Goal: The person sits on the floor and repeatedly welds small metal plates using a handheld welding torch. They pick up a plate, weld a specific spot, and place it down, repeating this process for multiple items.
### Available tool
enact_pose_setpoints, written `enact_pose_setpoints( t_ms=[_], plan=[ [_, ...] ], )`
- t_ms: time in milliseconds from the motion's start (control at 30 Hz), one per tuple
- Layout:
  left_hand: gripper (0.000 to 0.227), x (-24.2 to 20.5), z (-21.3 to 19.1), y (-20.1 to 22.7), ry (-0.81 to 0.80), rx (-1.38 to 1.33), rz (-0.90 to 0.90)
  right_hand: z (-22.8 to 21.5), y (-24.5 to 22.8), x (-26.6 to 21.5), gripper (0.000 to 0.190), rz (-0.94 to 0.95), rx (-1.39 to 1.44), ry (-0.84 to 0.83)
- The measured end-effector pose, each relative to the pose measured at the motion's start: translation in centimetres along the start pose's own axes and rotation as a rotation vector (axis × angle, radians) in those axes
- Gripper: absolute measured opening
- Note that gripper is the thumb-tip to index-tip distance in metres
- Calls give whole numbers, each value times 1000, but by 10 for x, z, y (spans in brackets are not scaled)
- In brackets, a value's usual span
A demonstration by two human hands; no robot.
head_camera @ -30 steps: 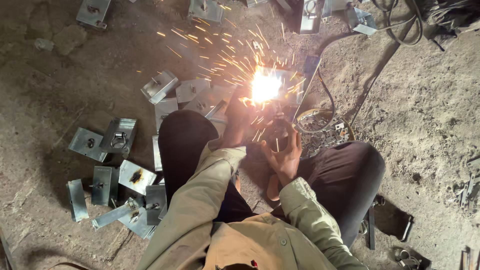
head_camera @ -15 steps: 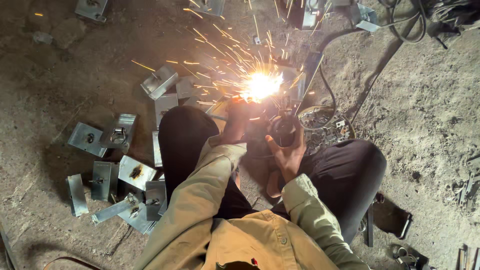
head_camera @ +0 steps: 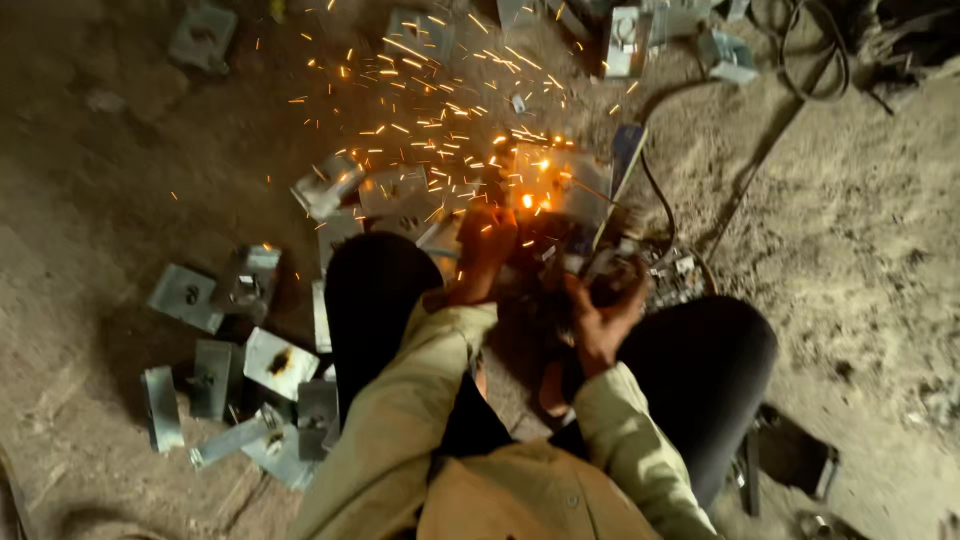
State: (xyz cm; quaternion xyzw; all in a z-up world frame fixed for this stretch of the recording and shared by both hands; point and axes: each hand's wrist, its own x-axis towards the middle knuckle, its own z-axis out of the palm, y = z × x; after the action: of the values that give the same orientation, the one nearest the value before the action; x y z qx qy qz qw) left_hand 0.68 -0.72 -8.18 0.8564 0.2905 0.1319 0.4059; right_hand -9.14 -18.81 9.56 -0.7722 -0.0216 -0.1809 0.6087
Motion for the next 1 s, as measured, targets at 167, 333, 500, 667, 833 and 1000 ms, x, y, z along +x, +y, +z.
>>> enact_pose_setpoints(
  t_ms=[167,333,500,667,833,1000],
  plan=[
    [33,2,-29,29,-98,-61,-86,-19,20,19,74,104,434,225],
    [51,33,-44,51,-55,-207,-82,-21,26,24,72,306,517,380],
    [58,99,-19,50,48,-96,583,-17,40,20,66,239,496,352],
    [43,100,-12,32,-115,80,282,-22,34,21,65,333,554,388],
    [39,53,37,-35,-508,-765,-515,-37,27,31,59,334,619,416],
    [29,-3,73,-40,-549,-1275,-769,-42,19,31,62,403,644,438]
  ],
)
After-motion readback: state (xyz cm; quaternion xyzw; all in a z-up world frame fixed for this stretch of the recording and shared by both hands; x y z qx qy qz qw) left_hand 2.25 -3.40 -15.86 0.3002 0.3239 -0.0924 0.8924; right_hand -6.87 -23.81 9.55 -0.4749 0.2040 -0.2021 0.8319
